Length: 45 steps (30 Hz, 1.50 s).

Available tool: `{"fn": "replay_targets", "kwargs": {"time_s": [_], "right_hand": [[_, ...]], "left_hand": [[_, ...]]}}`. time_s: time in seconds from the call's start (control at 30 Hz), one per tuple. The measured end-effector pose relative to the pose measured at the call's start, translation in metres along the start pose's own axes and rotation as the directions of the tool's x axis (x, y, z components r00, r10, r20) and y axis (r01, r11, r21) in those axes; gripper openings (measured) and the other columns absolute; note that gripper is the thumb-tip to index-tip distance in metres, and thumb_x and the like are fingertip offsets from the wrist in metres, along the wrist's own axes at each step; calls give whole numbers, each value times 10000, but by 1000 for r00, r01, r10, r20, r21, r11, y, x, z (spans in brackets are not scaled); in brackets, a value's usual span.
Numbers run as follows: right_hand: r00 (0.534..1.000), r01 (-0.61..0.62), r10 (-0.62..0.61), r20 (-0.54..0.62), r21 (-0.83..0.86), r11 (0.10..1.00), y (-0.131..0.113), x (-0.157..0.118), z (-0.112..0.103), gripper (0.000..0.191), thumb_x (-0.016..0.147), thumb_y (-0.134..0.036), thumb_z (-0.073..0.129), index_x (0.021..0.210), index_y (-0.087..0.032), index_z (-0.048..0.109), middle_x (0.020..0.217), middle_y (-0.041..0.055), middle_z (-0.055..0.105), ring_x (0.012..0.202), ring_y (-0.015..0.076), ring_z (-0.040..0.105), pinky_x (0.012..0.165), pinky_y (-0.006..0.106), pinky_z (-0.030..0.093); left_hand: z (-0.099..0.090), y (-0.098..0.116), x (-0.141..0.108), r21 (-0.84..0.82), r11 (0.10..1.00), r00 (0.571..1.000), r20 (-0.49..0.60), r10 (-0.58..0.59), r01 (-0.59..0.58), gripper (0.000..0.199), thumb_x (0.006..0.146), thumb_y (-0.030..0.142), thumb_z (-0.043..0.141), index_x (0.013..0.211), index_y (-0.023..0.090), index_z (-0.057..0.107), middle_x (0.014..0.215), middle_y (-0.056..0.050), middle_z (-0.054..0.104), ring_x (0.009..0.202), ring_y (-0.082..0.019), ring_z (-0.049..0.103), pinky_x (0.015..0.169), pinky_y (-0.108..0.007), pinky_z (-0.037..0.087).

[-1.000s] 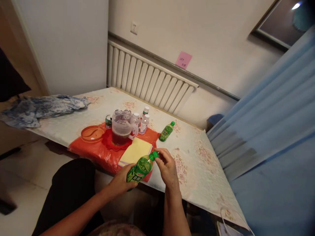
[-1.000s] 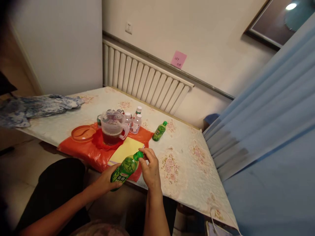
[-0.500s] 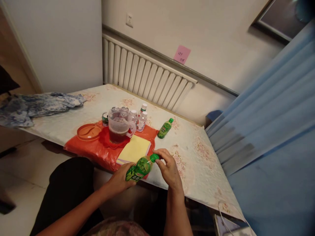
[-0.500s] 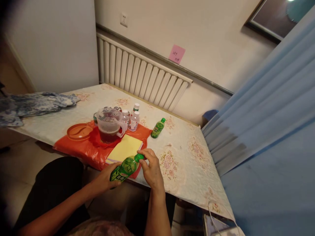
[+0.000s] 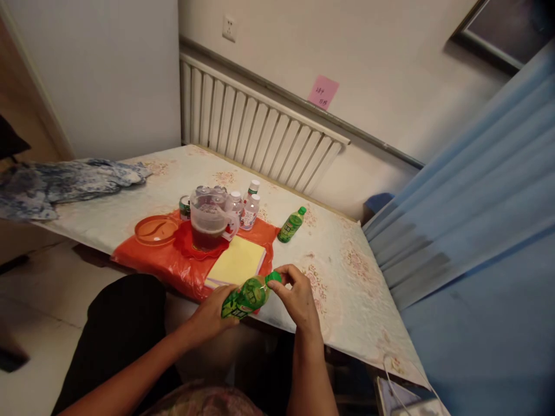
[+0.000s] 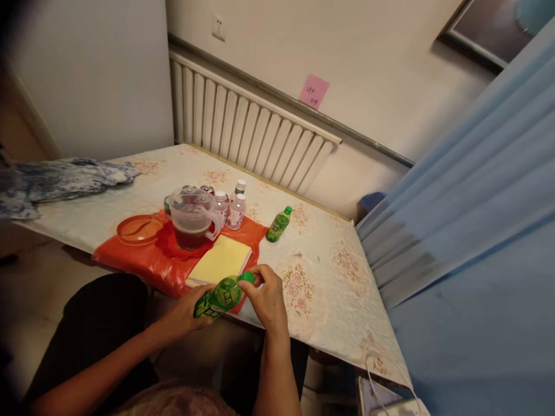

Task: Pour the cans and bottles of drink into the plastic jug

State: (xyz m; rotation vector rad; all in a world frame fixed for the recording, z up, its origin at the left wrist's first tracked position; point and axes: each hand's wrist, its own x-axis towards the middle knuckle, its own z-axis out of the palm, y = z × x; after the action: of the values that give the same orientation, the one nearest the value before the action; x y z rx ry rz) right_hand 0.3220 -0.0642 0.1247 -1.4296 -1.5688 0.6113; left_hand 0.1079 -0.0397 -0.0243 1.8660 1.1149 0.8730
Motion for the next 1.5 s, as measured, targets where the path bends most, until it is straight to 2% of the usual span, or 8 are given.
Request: {"fn": "replay_targets", "kwargs": {"time_s": [0.17,0.27,0.4,0.53,0.8,1.03,1.3,1.5], "right_hand": [[998,-45,46,-50,8,999,0,-1,4,158,709,-279,756,802,-193,661,655,-42,558,621,138,482,603,270,392],[999,33,-29,-29,114,993,3,-1,2,363,695,-279,775,1040,-199,696,946,33,689,779,174,580,709,297,474],[993,40,-79,89,374,927,9,-2,-1,485,776,-317,738,1247,-247,650,1295,81,659,1119,247,626,941,379,510],[994,-18,-36,102,483,876,14,-3,3,371,784,-305,740,1148,-240,702,1145,75,734,1107,260,662,991,424,504],[989,3,50,-136,362,932,12,-2,21,228,654,-197,774,867,-202,694,840,8,690,834,189,647,829,329,528],[999,16,15,-51,566,824,15,-3,20,450,736,-303,759,1161,-203,649,1194,110,703,1116,259,652,973,416,511],[970,-10,124,-208,478,878,18,-1,28,326,636,-260,789,932,-189,671,921,50,707,897,220,670,854,371,545],[984,-12,106,-145,532,846,32,0,30,655,663,-316,788,1272,-183,585,1173,116,678,1003,241,671,881,391,558]], "left_hand": [[5,-9,1,-19,999,999,-26,40,-40,713,621,285,762,1291,177,545,1293,-128,626,1213,-335,567,1073,-493,413],[1,-5,1,-49,998,999,12,47,-46,701,645,288,750,1302,180,534,1295,-123,629,1211,-326,569,1064,-484,423],[-5,6,1,-66,997,999,39,33,-31,690,646,280,749,1298,188,542,1289,-112,636,1213,-327,567,1068,-485,422],[-6,12,-1,-64,998,999,35,0,2,692,642,291,752,1291,170,546,1307,-131,619,1230,-338,557,1078,-490,412],[-4,12,2,-110,993,998,45,46,-41,690,643,343,749,1276,167,537,1276,-121,638,1195,-330,577,1058,-475,432],[-6,17,2,-136,991,998,57,6,2,682,650,296,739,1289,177,534,1261,-107,653,1176,-320,590,1035,-466,450],[-2,18,4,-131,991,999,49,23,-16,676,632,285,748,1266,168,545,1255,-119,650,1158,-318,597,1026,-462,452],[0,21,12,-153,988,1000,26,-18,22,709,617,314,769,1281,187,555,1246,-103,663,1152,-322,602,1013,-460,468]]}}
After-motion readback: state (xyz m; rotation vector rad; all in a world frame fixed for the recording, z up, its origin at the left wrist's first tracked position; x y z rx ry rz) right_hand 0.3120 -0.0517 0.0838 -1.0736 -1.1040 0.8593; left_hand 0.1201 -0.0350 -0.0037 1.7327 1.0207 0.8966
